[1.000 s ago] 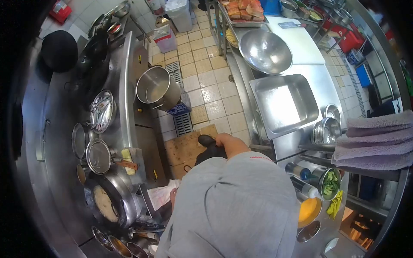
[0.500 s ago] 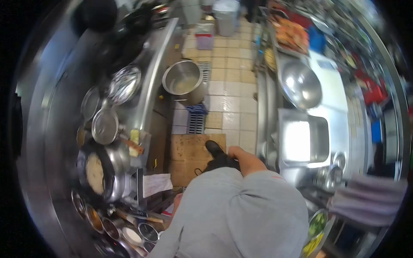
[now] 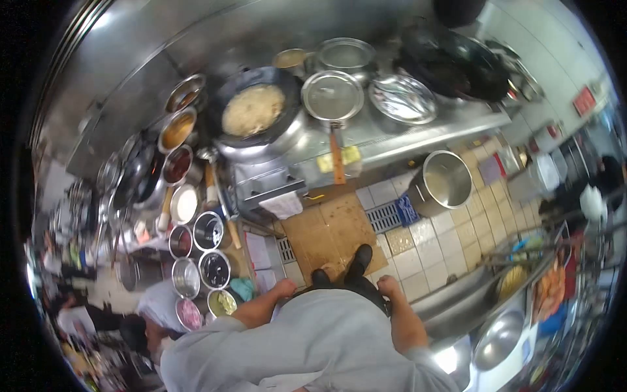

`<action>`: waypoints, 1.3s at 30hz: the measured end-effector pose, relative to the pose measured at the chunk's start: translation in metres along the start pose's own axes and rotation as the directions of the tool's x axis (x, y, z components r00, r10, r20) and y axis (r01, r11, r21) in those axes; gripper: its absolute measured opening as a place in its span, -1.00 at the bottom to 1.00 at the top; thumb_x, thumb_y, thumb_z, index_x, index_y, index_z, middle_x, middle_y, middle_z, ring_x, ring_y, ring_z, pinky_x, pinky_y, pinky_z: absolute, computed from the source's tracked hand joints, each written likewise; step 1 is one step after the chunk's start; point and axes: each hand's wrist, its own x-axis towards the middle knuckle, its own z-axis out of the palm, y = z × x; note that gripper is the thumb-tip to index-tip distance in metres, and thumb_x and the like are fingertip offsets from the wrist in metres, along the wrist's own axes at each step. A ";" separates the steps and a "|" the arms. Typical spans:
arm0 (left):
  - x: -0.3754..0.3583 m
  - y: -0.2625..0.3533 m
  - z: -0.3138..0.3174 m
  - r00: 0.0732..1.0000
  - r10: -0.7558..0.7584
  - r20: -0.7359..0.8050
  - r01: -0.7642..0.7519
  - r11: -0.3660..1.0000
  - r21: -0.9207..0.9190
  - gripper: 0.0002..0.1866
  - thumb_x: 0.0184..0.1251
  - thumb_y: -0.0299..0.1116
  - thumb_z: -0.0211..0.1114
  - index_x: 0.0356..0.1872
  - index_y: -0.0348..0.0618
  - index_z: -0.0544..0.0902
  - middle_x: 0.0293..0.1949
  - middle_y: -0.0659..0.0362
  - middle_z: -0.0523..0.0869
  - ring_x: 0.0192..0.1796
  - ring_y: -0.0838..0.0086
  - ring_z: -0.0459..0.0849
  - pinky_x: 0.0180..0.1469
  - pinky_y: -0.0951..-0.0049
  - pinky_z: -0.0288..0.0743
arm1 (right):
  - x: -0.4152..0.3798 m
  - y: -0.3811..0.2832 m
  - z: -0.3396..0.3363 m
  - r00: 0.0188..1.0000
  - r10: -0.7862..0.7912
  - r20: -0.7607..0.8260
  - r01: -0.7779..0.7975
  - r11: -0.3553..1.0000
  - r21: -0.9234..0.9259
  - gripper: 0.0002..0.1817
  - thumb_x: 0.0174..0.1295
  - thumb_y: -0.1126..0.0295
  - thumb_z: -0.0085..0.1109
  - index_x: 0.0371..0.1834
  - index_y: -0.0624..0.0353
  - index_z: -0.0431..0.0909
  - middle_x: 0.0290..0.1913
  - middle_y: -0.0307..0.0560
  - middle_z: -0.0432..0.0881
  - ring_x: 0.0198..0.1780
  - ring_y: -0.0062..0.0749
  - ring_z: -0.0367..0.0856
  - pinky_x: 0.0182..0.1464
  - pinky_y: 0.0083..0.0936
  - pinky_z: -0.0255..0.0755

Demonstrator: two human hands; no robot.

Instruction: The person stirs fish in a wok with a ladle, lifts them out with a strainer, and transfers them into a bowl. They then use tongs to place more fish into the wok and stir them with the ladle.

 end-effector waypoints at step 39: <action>-0.006 0.020 -0.065 0.892 -0.451 0.002 0.383 0.755 -0.533 -0.68 0.25 -0.20 0.11 -0.18 -0.05 0.79 -0.01 0.00 0.76 0.12 0.11 0.70 0.20 0.13 0.53 | 0.000 -0.007 -0.013 0.969 0.127 0.210 -0.152 0.982 0.108 -0.67 0.15 0.18 0.10 -0.18 0.05 0.78 -0.01 0.00 0.74 0.04 -0.09 0.71 0.13 -0.28 0.57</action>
